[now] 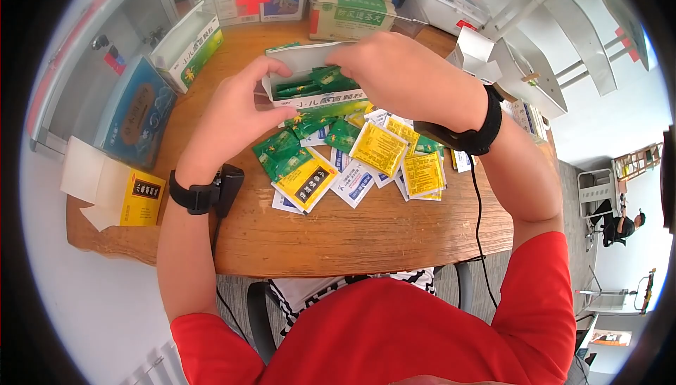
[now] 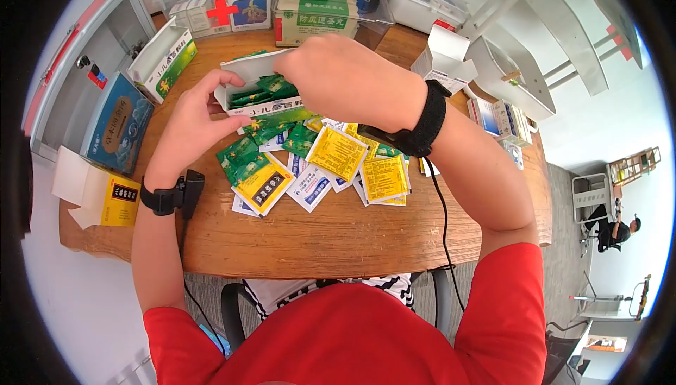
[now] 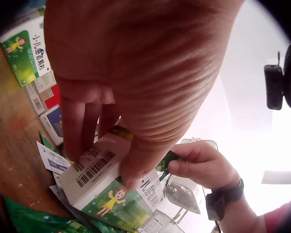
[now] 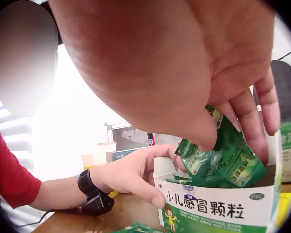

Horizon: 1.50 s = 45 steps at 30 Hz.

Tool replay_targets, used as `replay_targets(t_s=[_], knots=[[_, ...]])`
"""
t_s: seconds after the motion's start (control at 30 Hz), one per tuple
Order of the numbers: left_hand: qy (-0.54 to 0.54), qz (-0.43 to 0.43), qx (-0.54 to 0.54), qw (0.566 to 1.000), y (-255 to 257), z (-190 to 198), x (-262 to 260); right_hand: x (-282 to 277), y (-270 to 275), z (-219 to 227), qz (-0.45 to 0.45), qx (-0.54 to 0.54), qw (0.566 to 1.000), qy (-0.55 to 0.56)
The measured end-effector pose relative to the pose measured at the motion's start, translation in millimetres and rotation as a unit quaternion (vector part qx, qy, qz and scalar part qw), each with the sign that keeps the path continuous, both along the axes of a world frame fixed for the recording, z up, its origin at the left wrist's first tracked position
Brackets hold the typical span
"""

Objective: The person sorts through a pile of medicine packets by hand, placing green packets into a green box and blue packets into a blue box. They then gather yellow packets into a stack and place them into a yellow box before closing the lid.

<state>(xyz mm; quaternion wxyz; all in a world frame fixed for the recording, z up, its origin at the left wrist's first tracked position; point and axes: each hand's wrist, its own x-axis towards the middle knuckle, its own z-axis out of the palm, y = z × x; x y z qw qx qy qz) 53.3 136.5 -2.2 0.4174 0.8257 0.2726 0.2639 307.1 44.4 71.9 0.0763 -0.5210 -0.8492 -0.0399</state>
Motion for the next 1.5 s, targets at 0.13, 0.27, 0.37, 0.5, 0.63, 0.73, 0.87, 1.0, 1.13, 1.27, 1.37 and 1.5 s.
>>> replay_targets(t_s=[0.13, 0.27, 0.37, 0.5, 0.63, 0.73, 0.87, 1.0, 1.13, 1.27, 1.37, 1.5], knots=[[-0.03, 0.0, 0.024, 0.999, 0, -2, 0, 7, 1, -10, 0.028, 0.031, 0.999, 0.035], [-0.016, 0.0, 0.012, 1.0, 0, -4, 1, 8, -2, -9, 0.033, 0.041, 0.996, 0.079], [-0.037, -0.002, 0.019, 0.999, 0, -5, 1, 7, -4, -7, 0.026, 0.043, 0.994, 0.099], [-0.035, -0.002, 0.013, 0.999, 2, -6, 1, 9, -1, -9, 0.04, 0.126, 0.983, 0.124], [-0.036, -0.003, 0.009, 0.999, 3, -8, 0, 8, -5, 1, -0.024, 0.125, 0.978, 0.164], [-0.04, -0.004, 0.009, 0.999, 2, -7, 0, 8, -8, 2, -0.067, 0.057, 0.981, 0.173], [-0.017, -0.003, -0.011, 1.0, 0, -2, 1, 13, -8, -13, -0.012, 0.051, 0.995, 0.083], [-0.017, 0.006, -0.009, 1.0, -2, 0, 0, 6, -7, -17, 0.036, 0.163, 0.984, 0.066], [-0.027, 0.03, -0.006, 0.999, 6, -4, -3, -26, -23, -21, 0.054, 0.204, 0.971, 0.114], [-0.08, 0.082, 0.038, 0.993, 19, -12, -6, -55, -26, -61, 0.151, 0.106, 0.979, 0.089], [-0.076, 0.119, 0.023, 0.99, 27, -12, -11, -74, -23, -75, 0.152, 0.083, 0.983, 0.063], [-0.065, 0.135, 0.049, 0.988, 32, -14, -15, -86, -20, -83, 0.177, 0.086, 0.979, 0.046]])
